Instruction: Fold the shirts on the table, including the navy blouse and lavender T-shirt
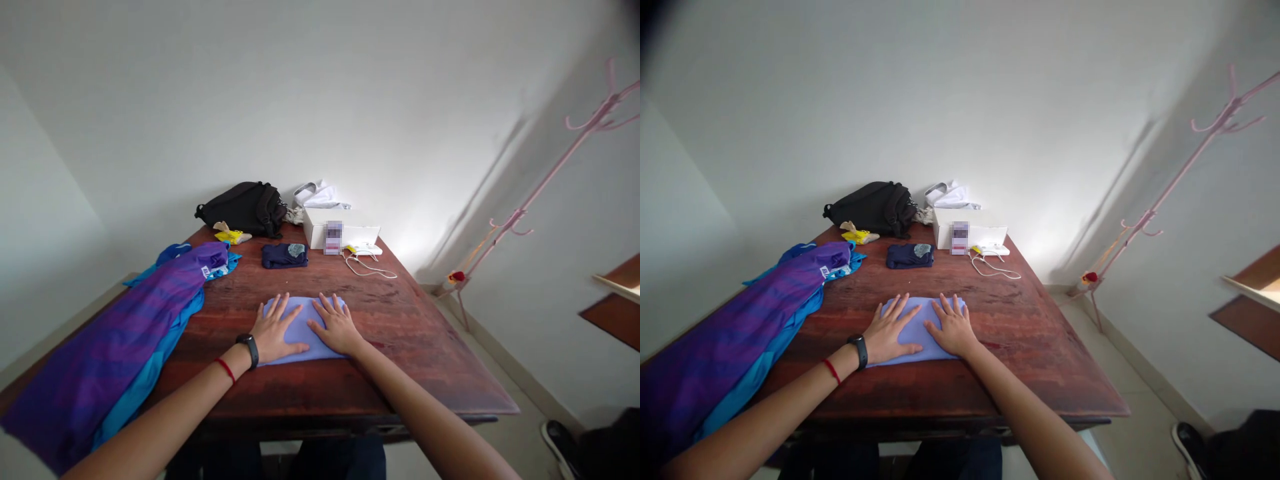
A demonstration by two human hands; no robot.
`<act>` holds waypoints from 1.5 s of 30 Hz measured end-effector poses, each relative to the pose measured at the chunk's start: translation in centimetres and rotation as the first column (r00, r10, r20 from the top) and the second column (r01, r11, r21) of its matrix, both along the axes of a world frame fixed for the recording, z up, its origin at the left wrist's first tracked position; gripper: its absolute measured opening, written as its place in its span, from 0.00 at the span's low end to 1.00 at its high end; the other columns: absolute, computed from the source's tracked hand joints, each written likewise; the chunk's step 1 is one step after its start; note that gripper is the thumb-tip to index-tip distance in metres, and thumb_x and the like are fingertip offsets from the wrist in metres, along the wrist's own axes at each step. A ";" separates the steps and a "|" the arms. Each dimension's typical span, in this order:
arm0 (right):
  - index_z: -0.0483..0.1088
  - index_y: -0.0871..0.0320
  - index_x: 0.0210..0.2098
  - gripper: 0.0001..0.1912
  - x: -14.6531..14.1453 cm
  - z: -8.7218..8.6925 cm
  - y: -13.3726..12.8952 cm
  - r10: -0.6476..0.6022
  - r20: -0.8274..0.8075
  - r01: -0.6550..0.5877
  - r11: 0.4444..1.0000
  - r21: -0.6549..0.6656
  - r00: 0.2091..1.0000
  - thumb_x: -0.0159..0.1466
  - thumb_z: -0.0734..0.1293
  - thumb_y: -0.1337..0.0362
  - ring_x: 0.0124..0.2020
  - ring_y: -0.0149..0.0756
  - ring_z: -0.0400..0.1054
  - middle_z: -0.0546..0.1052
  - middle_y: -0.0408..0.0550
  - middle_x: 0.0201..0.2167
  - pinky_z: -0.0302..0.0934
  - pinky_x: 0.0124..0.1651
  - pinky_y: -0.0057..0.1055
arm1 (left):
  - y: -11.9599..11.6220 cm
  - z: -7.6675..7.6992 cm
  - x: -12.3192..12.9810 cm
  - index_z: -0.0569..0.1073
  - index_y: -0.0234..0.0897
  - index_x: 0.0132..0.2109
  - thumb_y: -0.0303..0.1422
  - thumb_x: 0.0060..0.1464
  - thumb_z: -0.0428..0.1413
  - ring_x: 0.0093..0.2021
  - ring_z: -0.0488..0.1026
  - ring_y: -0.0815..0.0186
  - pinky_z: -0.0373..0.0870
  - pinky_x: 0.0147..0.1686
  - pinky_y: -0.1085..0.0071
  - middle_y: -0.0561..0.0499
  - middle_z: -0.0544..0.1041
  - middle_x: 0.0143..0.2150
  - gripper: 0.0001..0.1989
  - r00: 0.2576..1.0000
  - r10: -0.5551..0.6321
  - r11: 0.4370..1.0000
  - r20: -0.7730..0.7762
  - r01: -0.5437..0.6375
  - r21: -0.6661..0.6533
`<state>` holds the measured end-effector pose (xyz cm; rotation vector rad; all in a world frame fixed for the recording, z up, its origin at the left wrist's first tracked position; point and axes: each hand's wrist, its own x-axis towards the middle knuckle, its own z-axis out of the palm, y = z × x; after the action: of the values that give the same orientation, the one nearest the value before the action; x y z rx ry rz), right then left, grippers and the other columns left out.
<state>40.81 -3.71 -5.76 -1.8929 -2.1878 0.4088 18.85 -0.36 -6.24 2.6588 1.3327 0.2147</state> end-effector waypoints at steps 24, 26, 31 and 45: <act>0.77 0.59 0.32 0.15 7.8 -2.1 8.3 -0.139 -0.875 0.364 0.930 0.044 0.463 0.61 0.66 0.53 0.29 0.36 0.73 0.81 0.49 0.28 0.66 0.35 0.29 | 11.0 5.8 7.0 0.68 0.32 0.63 0.50 0.51 0.63 0.53 0.76 0.55 0.70 0.51 0.65 0.39 0.77 0.56 0.39 0.975 -0.224 0.900 0.009 0.210 -0.381; 0.76 0.59 0.34 0.15 8.2 -2.1 8.4 -0.144 -0.920 0.353 0.935 -0.006 0.365 0.62 0.65 0.54 0.27 0.33 0.72 0.81 0.48 0.29 0.66 0.33 0.27 | 12.2 5.6 8.1 0.70 0.32 0.61 0.52 0.47 0.64 0.50 0.77 0.55 0.71 0.49 0.66 0.39 0.78 0.53 0.40 0.972 -0.230 0.885 -0.041 0.192 -0.424; 0.76 0.61 0.36 0.10 9.2 -1.6 8.8 -0.194 -0.973 0.362 0.922 -0.137 0.127 0.63 0.65 0.61 0.23 0.28 0.71 0.80 0.49 0.28 0.66 0.28 0.23 | 13.4 5.8 10.5 0.75 0.37 0.54 0.54 0.35 0.69 0.43 0.78 0.56 0.72 0.41 0.68 0.46 0.81 0.46 0.41 0.943 -0.282 0.832 -0.178 0.148 -0.535; 0.76 0.61 0.32 0.06 9.4 -1.2 9.0 -0.218 -0.975 0.323 0.920 -0.220 -0.042 0.63 0.67 0.66 0.21 0.26 0.69 0.79 0.47 0.25 0.64 0.23 0.19 | 11.9 7.2 10.7 0.80 0.41 0.48 0.53 0.46 0.65 0.44 0.79 0.57 0.76 0.41 0.65 0.48 0.82 0.48 0.27 0.946 -0.324 0.489 -0.008 0.160 -0.857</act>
<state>50.21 5.25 -6.98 -1.1157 -0.7220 1.1244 29.55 11.58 0.96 1.9421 0.7320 -0.5897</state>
